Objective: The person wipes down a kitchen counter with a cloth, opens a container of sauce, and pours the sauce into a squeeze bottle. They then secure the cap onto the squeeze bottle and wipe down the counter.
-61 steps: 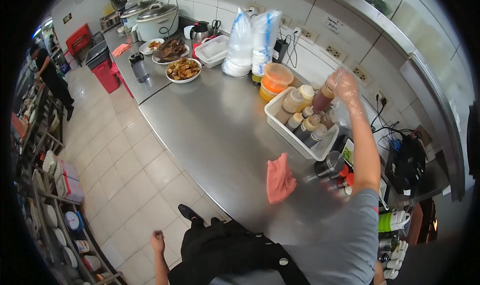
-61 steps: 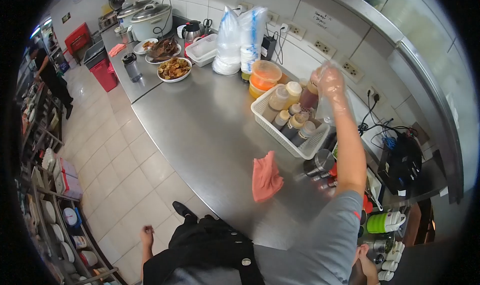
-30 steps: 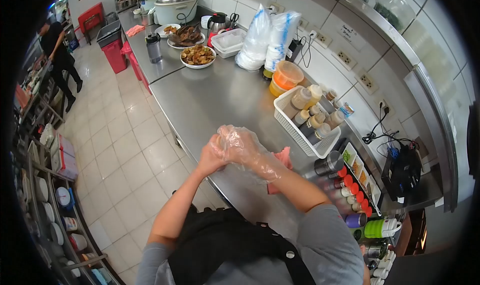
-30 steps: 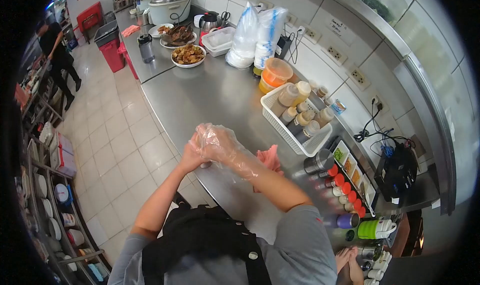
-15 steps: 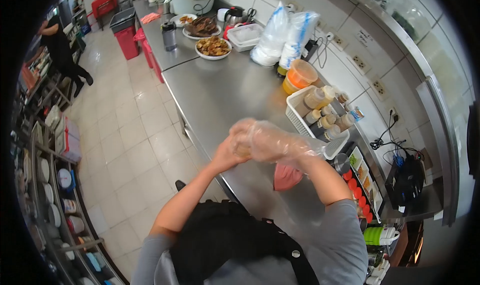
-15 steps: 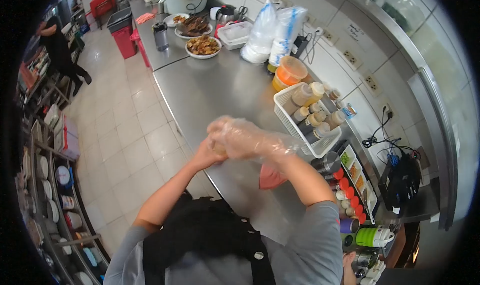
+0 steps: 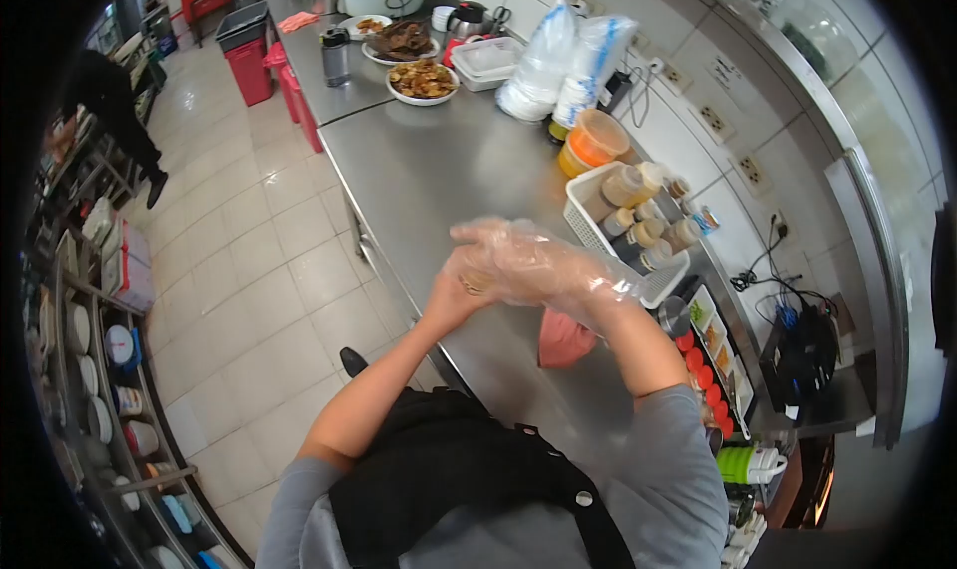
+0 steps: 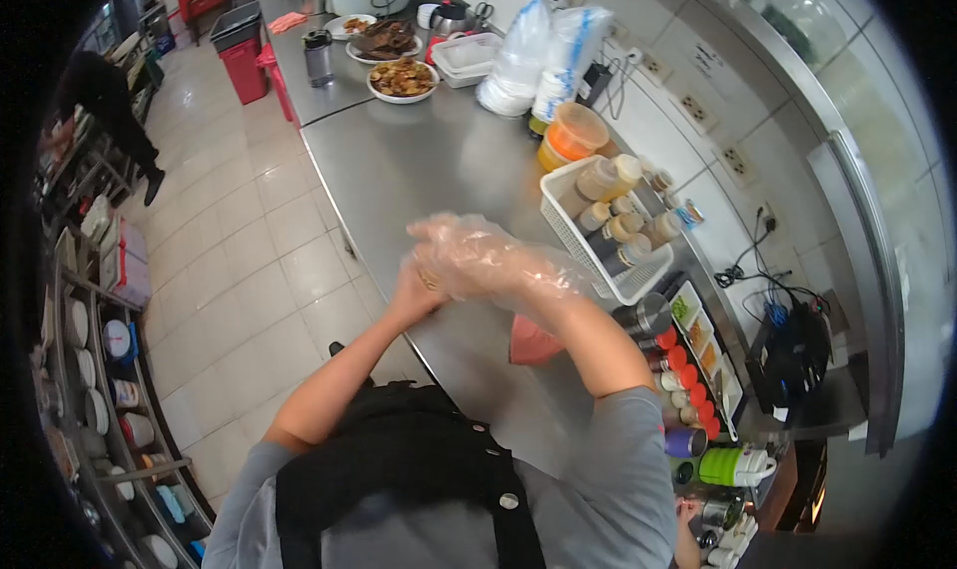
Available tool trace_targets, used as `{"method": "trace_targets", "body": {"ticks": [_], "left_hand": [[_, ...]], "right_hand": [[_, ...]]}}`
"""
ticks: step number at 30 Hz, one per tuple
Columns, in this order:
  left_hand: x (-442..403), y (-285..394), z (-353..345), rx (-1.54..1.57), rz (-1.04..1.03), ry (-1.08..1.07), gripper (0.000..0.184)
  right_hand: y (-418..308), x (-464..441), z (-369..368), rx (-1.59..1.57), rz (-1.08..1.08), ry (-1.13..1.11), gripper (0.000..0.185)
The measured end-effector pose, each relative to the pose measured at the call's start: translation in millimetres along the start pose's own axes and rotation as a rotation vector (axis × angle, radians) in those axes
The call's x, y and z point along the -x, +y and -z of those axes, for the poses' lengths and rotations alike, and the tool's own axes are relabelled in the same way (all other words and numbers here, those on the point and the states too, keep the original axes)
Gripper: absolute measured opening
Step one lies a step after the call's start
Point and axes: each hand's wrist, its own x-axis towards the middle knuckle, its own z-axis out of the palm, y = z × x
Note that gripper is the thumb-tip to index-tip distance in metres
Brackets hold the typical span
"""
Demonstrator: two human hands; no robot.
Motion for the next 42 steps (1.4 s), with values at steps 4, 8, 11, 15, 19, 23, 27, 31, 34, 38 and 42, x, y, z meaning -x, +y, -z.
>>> {"method": "trace_targets", "body": {"ticks": [4, 8, 11, 15, 19, 23, 27, 31, 34, 38, 42], "left_hand": [[2, 7, 0, -0.105, -0.003, 0.024, 0.07], [5, 11, 5, -0.131, 0.019, 0.04, 0.07], [5, -2, 1, -0.048, -0.002, 0.044, 0.069], [4, -1, 1, -0.072, -0.103, 0.064, 0.071], [3, 1, 5, -0.13, -0.035, -0.001, 0.075], [7, 13, 3, -0.109, -0.02, 0.069, 0.074], [5, 7, 4, -0.097, -0.026, 0.052, 0.073], [3, 7, 5, -0.117, -0.056, 0.024, 0.073], [2, 12, 7, -0.126, 0.058, 0.017, 0.071], [-3, 3, 10, -0.257, -0.075, 0.004, 0.076], [-9, 1, 12, -0.463, -0.067, -0.022, 0.081]], "right_hand": [[-15, -15, 8, 0.141, -0.383, 0.06, 0.025], [-25, -23, 10, 0.025, -0.622, -0.481, 0.034], [-4, -5, -8, 0.083, -0.238, -0.286, 0.031], [-20, -9, 5, 0.221, -0.218, 0.058, 0.029], [-24, -27, 2, 0.071, -0.679, -0.303, 0.035], [-4, -10, -19, 0.011, -0.422, -0.228, 0.031], [-11, -9, -10, 0.161, -0.249, -0.032, 0.031], [-21, -24, 0, 0.022, -0.731, -0.317, 0.031], [-17, -24, -11, 0.069, -0.702, -0.258, 0.022], [-9, -12, -2, 0.105, -0.378, -0.288, 0.021], [0, -6, -3, 0.178, -0.13, -0.21, 0.014]]}}
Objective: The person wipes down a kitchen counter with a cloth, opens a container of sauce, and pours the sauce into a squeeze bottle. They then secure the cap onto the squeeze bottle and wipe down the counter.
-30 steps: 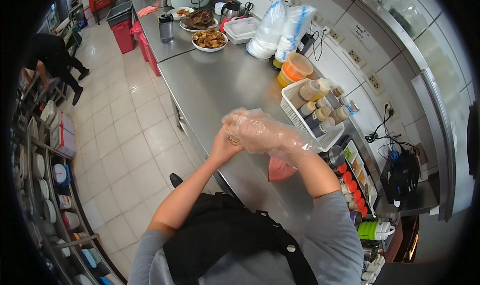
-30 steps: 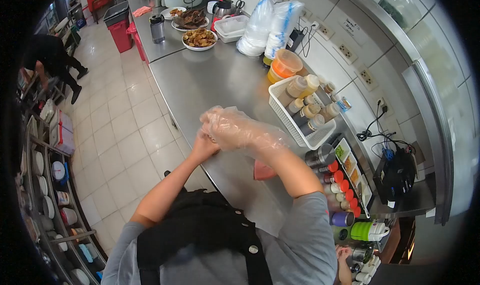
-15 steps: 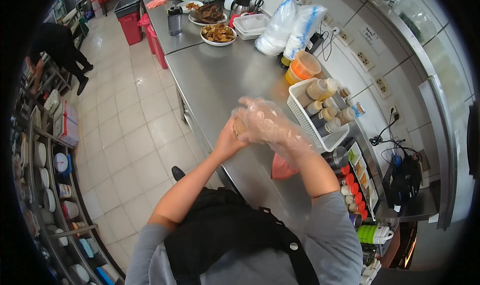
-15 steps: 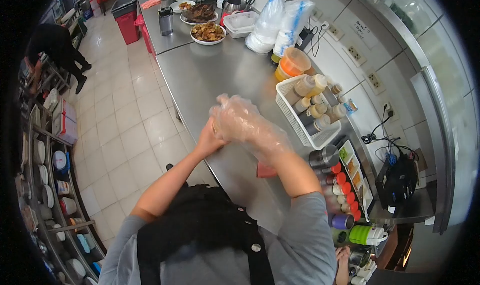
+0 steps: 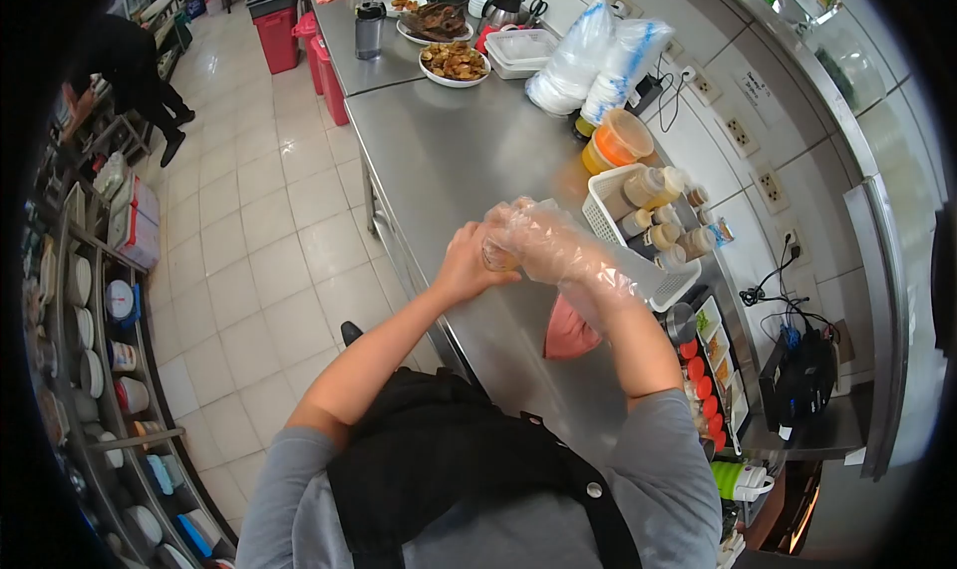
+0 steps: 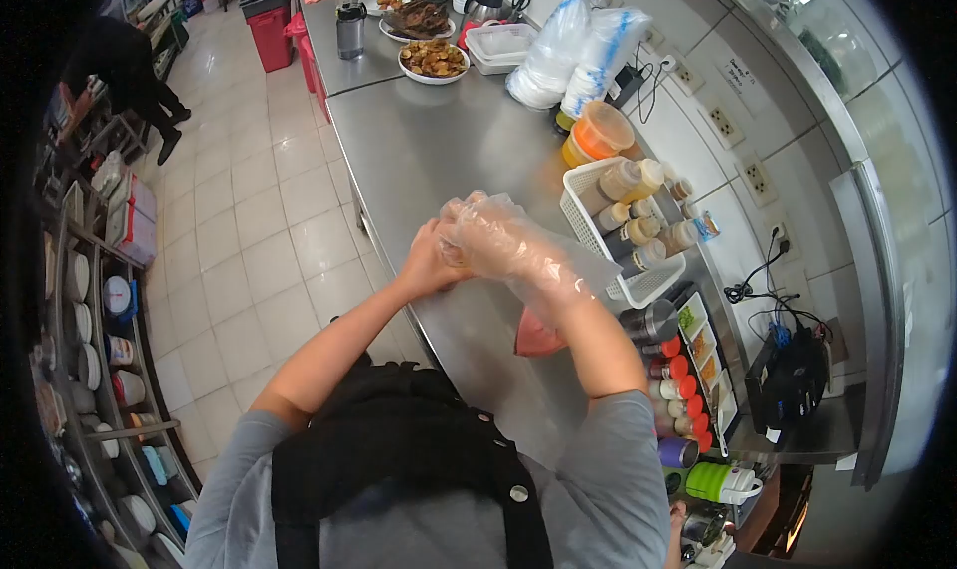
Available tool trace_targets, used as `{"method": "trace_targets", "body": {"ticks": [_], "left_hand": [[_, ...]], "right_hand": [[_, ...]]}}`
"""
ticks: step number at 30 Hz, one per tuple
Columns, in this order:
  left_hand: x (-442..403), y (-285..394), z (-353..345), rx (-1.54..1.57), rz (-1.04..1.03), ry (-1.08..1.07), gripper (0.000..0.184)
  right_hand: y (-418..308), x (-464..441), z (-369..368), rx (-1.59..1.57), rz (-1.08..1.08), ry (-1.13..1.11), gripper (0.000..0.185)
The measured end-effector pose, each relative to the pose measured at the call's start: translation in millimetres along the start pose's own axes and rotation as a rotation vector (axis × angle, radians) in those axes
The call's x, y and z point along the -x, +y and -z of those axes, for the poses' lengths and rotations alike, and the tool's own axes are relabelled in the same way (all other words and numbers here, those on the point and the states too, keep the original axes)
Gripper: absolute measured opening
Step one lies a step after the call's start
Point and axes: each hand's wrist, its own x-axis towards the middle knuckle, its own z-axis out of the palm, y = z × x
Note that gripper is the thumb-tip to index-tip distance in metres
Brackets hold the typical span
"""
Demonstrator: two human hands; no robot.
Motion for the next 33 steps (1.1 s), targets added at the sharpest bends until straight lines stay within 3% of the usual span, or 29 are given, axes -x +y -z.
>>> {"method": "trace_targets", "body": {"ticks": [4, 7, 10, 12, 16, 18, 19, 21, 25, 27, 31, 33], "left_hand": [[-11, -10, -2, -0.013, -0.077, 0.016, 0.079], [-17, -14, 7, 0.067, -0.073, -0.106, 0.075], [-16, -12, 14, 0.243, -0.02, -0.185, 0.078], [-13, -9, 17, 0.415, 0.155, -0.316, 0.077], [-1, 2, 5, 0.196, -0.002, -0.103, 0.077], [3, 7, 2, 0.144, 0.006, -0.018, 0.074], [4, 8, 1, 0.145, 0.007, -0.017, 0.074], [4, 10, 1, 0.117, -0.007, -0.002, 0.079], [4, 6, -1, 0.11, 0.022, 0.001, 0.078], [2, 2, -3, 0.082, -0.003, -0.019, 0.079], [-3, -1, -4, 0.159, -0.036, -0.026, 0.087], [-2, -2, -4, 0.17, -0.001, -0.03, 0.102]], "right_hand": [[18, 0, -17, -0.067, -0.059, 0.019, 0.013], [18, 0, -11, 0.013, 0.094, 0.024, 0.016], [12, 3, -5, -0.111, 0.125, 0.051, 0.019], [11, 7, 4, -0.297, 0.025, 0.023, 0.018], [22, 4, 2, -0.393, -0.009, 0.085, 0.017], [11, 2, 2, -0.159, -0.171, 0.315, 0.02], [6, 3, -1, -0.159, -0.17, 0.314, 0.02], [-1, 6, -8, -0.085, -0.488, 0.093, 0.027], [4, 5, -8, -0.184, -0.452, 0.069, 0.034], [10, 10, -2, -0.136, -0.262, 0.086, 0.035], [23, 26, 14, -0.224, -0.272, 0.219, 0.04], [29, 38, 17, -0.234, -0.449, 0.424, 0.045]]}}
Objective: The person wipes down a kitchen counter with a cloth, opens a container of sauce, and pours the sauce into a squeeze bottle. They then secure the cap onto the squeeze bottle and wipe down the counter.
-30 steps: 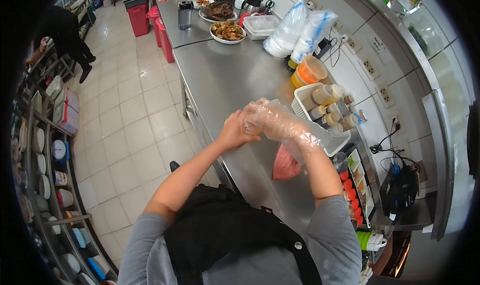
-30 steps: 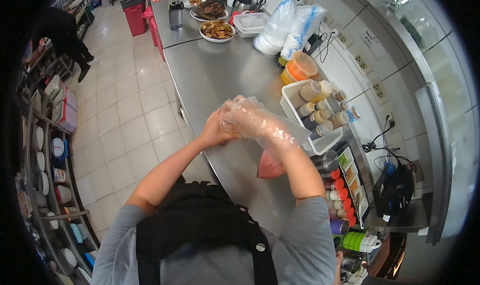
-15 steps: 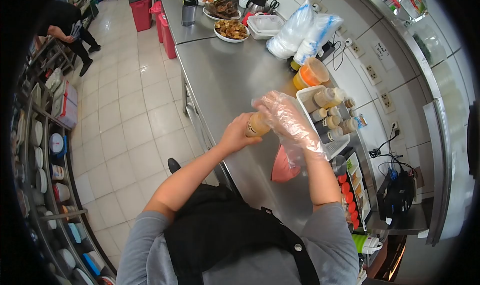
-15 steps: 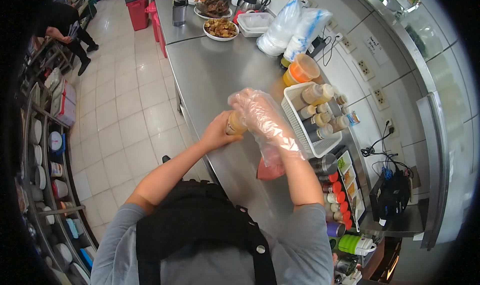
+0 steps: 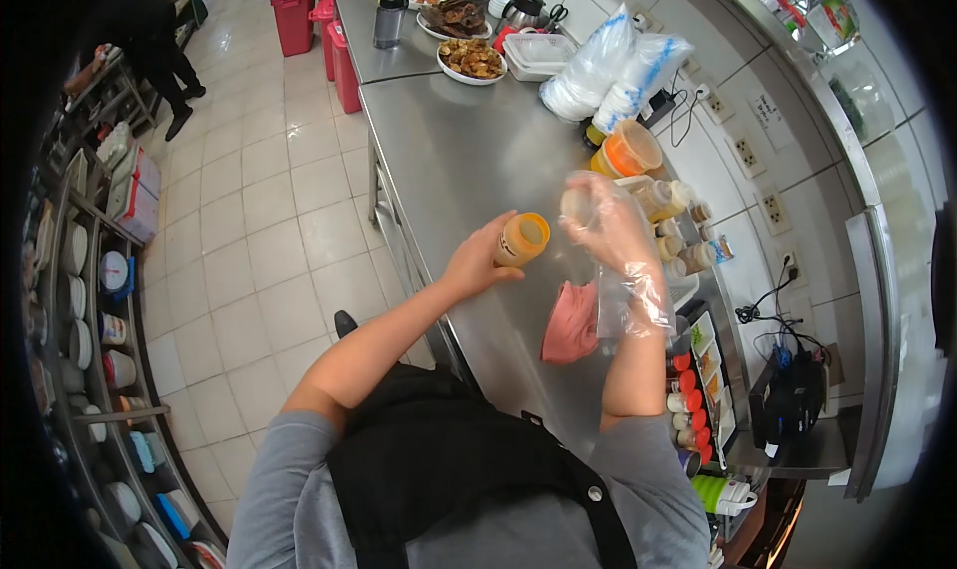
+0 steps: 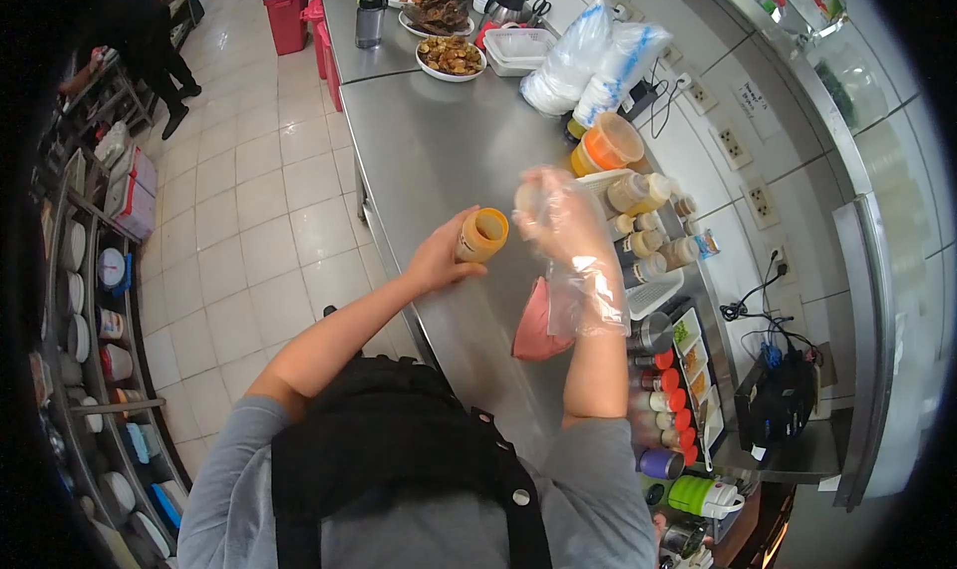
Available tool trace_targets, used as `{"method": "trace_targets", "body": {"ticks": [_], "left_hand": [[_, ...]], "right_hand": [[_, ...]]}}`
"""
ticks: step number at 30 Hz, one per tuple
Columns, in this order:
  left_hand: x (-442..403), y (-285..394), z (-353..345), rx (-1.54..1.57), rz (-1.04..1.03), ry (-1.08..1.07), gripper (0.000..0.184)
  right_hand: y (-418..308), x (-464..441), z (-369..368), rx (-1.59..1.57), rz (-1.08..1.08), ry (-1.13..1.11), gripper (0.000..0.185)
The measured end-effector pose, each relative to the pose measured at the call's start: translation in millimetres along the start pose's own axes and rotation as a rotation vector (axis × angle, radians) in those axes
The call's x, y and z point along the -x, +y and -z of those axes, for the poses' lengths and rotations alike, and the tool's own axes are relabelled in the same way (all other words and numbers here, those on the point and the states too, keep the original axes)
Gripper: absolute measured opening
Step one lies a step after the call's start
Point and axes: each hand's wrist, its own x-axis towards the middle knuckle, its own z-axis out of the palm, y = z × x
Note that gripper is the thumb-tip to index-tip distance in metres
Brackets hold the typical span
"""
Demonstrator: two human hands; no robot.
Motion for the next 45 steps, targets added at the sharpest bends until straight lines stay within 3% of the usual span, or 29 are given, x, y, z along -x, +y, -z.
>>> {"method": "trace_targets", "body": {"ticks": [3, 5, 7, 9, 11, 12, 14, 16, 17, 19, 20, 21, 22, 23, 26, 31, 35, 40, 42, 45], "left_hand": [[20, -15, 2, -0.109, -0.09, 0.127, 0.114], [42, -21, 16, -0.12, -0.014, 0.175, 0.113], [69, -38, 30, -0.129, 0.079, 0.227, 0.113], [94, -74, 42, -0.046, 0.201, 0.431, 0.101], [127, -120, 53, -0.044, 0.336, 0.476, 0.095], [148, -145, 54, -0.036, 0.45, 0.5, 0.09], [194, -199, 47, -0.197, 0.61, 0.431, 0.076], [237, -210, 47, -0.232, 0.808, 0.161, 0.061], [259, -218, 44, -0.209, 0.874, 0.046, 0.056], [304, -244, 22, -0.164, 0.95, -0.159, 0.049], [325, -247, 12, -0.142, 0.96, -0.249, 0.046], [344, -247, 5, -0.115, 0.978, -0.254, 0.046], [362, -246, -2, -0.139, 0.986, -0.404, 0.045], [378, -244, -9, -0.162, 0.986, -0.554, 0.044], [414, -218, -3, -0.276, 0.996, -0.738, 0.043], [455, -200, 11, -0.17, 1.017, -0.598, 0.039], [478, -204, 20, -0.176, 1.021, -0.586, 0.035], [502, -216, 23, -0.172, 1.006, -0.577, 0.031], [506, -221, 26, -0.179, 1.073, -0.578, 0.029], [515, -228, 28, -0.143, 1.121, -0.561, 0.028]], "right_hand": [[33, 22, -17, 0.002, -0.165, 0.036, 0.046], [45, 41, -47, -0.002, -0.258, 0.034, 0.045], [48, 65, -82, -0.255, -0.54, -0.241, 0.051], [76, 105, -154, -0.45, -0.537, -0.175, 0.048], [68, 125, -186, -0.639, -0.547, -0.114, 0.045], [52, 130, -195, -0.428, -0.496, -0.043, 0.045], [35, 133, -196, -0.209, -0.426, 0.004, 0.046], [16, 116, -185, 0.328, -0.32, -0.419, 0.047], [-2, 106, -173, 0.339, -0.303, -0.444, 0.047], [-78, 71, -134, 0.443, -0.475, -0.962, 0.046], [-88, 69, -139, 0.457, -0.471, -0.992, 0.046], [-96, 69, -143, 0.245, -0.252, -0.978, 0.046], [-107, 66, -149, 0.027, -0.041, -0.952, 0.046], [-122, 61, -163, 0.034, -0.042, -0.983, 0.046], [-181, 40, -236, -0.161, 0.032, -1.102, 0.041], [-215, 43, -358, 0.044, 0.221, -1.408, 0.038], [-215, 52, -422, -0.021, 0.175, -1.288, 0.035], [-200, 63, -474, -0.019, 0.0, -1.293, 0.037], [-190, 69, -485, -0.092, -0.201, -1.365, 0.036], [-150, 103, -500, -0.098, -0.23, -1.325, 0.035]]}}
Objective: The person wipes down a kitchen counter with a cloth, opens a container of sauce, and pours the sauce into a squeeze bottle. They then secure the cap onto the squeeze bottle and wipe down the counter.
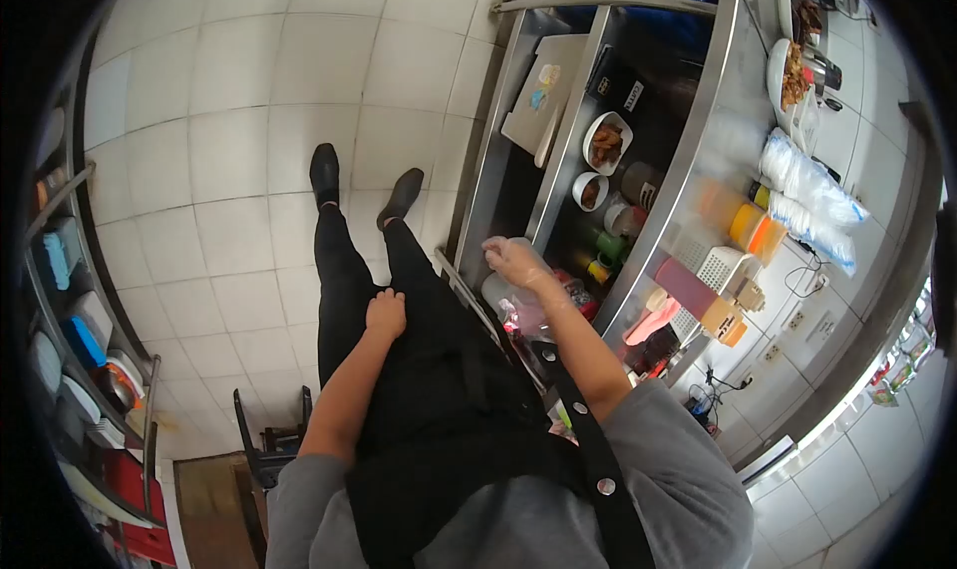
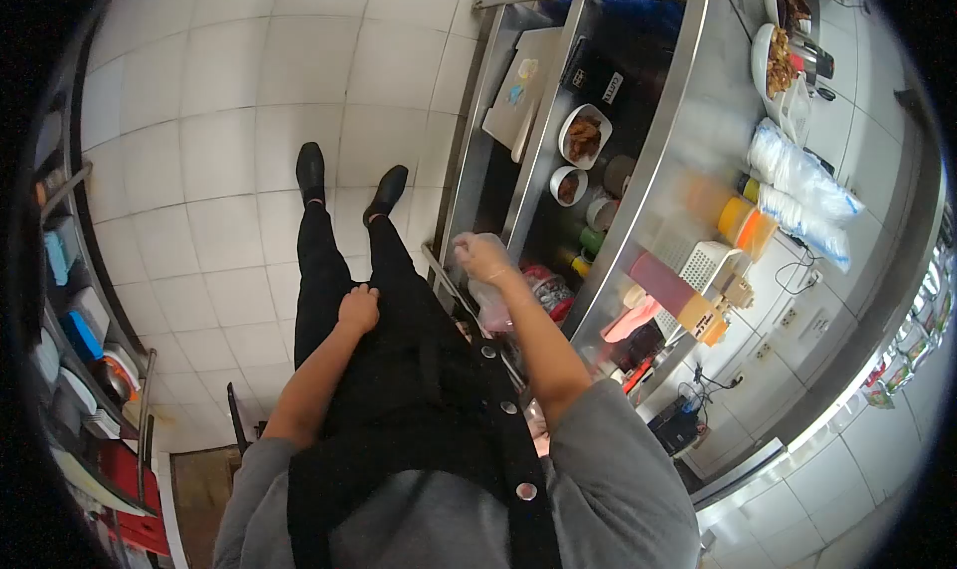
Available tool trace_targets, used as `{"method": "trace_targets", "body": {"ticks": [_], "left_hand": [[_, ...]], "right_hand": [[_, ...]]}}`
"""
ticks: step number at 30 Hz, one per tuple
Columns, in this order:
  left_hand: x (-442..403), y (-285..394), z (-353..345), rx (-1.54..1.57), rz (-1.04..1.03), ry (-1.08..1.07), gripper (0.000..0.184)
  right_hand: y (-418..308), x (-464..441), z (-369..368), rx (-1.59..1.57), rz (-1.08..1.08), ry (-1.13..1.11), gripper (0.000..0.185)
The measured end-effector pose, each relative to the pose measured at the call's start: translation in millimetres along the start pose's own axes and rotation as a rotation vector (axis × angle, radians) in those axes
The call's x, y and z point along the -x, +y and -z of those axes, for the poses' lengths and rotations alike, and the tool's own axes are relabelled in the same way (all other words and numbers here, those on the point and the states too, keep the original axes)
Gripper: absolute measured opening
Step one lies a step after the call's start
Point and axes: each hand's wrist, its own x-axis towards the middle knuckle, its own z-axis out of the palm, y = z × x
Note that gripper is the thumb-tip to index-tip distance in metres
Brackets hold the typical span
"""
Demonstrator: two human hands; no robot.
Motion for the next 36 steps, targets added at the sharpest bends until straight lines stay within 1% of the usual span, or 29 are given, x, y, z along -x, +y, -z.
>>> {"method": "trace_targets", "body": {"ticks": [2, 4, 5, 7, 8, 10, 11, 12, 13, 14, 15, 16, 17, 18, 19, 21, 23, 25, 26, 27, 28, 29, 30, 31, 32, 33, 34, 35, 36], "left_hand": [[4, -4, 13, 0.038, 0.006, -0.019, 0.026], [7, -6, 25, 0.078, 0.011, -0.042, 0.023], [6, -7, 30, 0.097, 0.041, -0.053, 0.025], [4, -9, 29, 0.122, 0.064, -0.071, 0.026], [3, -11, 30, 0.119, 0.068, -0.069, 0.028], [0, -12, 32, 0.114, 0.067, -0.07, 0.029], [0, -13, 34, 0.146, 0.061, -0.039, 0.028], [1, -15, 37, 0.175, 0.055, -0.009, 0.027], [2, -15, 41, 0.168, 0.05, -0.015, 0.027], [2, -16, 47, 0.262, 0.051, 0.045, 0.024], [-1, -17, 48, 0.354, 0.052, 0.107, 0.021], [-3, -19, 49, 0.345, 0.047, 0.105, 0.021], [-4, -21, 49, 0.418, 0.042, 0.182, 0.02], [-6, -22, 47, 0.49, 0.035, 0.26, 0.02], [-7, -22, 44, 0.48, 0.025, 0.26, 0.02], [-10, -23, 40, 0.413, 0.051, 0.271, 0.017], [-22, -21, 38, 0.44, 0.03, 0.294, 0.015], [-44, -20, 45, 0.461, -0.002, 0.321, 0.013], [-54, -20, 57, 0.5, 0.001, 0.276, 0.012], [-66, -22, 63, 0.539, 0.003, 0.224, 0.011], [-80, -27, 60, 0.523, -0.022, 0.23, 0.011], [-95, -33, 54, 0.603, -0.059, 0.288, 0.01], [-110, -35, 53, 0.687, -0.097, 0.342, 0.009], [-122, -33, 60, 0.678, -0.119, 0.343, 0.009], [-126, -26, 73, 0.783, -0.005, 0.185, 0.009], [-142, -23, 82, 0.879, 0.108, 0.027, 0.009], [-158, -33, 38, 0.709, -0.027, 0.211, 0.011], [-160, -34, 35, 0.692, -0.037, 0.195, 0.013], [-157, -28, 53, 0.779, 0.081, 0.075, 0.013]], "right_hand": [[21, -2, -11, 0.038, -0.035, -0.024, 0.036], [32, 2, -17, -0.132, -0.137, -0.039, 0.035], [34, 4, -18, -0.126, -0.154, -0.047, 0.035], [34, 1, -16, -0.47, -0.388, -0.107, 0.033], [34, -1, -14, -0.466, -0.399, -0.107, 0.033], [62, -7, -26, -0.713, -0.486, -0.001, 0.031], [78, -11, -28, -0.714, -0.492, 0.002, 0.031], [98, -15, -29, -0.41, -0.455, 0.077, 0.028], [120, -13, -35, -0.382, -0.49, 0.148, 0.027], [142, -11, -41, -0.355, -0.526, 0.22, 0.025], [145, -9, -39, -0.329, -0.561, 0.292, 0.024], [149, -5, -36, -0.389, -0.542, 0.397, 0.023], [152, -2, -36, -0.51, -0.633, 0.464, 0.022], [124, 0, -22, -0.632, -0.717, 0.546, 0.021], [125, 2, -23, -0.641, -0.719, 0.557, 0.021], [133, -4, -18, -0.611, -0.749, 0.737, 0.022], [179, -20, -29, -0.613, -0.767, 0.753, 0.019], [244, -40, -55, -0.422, -0.708, 0.995, 0.018], [251, -46, -53, -0.419, -0.736, 0.988, 0.017], [318, -41, -67, -0.702, -0.595, 1.023, 0.016], [381, -37, -80, -1.013, -0.448, 1.054, 0.016], [441, -34, -93, -1.301, -0.326, 1.063, 0.016], [384, -39, -66, -0.89, -0.555, 1.196, 0.018], [323, -44, -37, -0.398, -0.927, 1.229, 0.021], [236, -50, 3, -0.052, -1.279, 1.223, 0.023], [256, -52, 23, 0.009, -1.149, 1.38, 0.025], [274, -54, 45, 0.082, -1.009, 1.513, 0.027], [272, -60, 55, 0.126, -0.875, 1.649, 0.028], [268, -72, 72, 0.161, -0.729, 1.793, 0.03]]}}
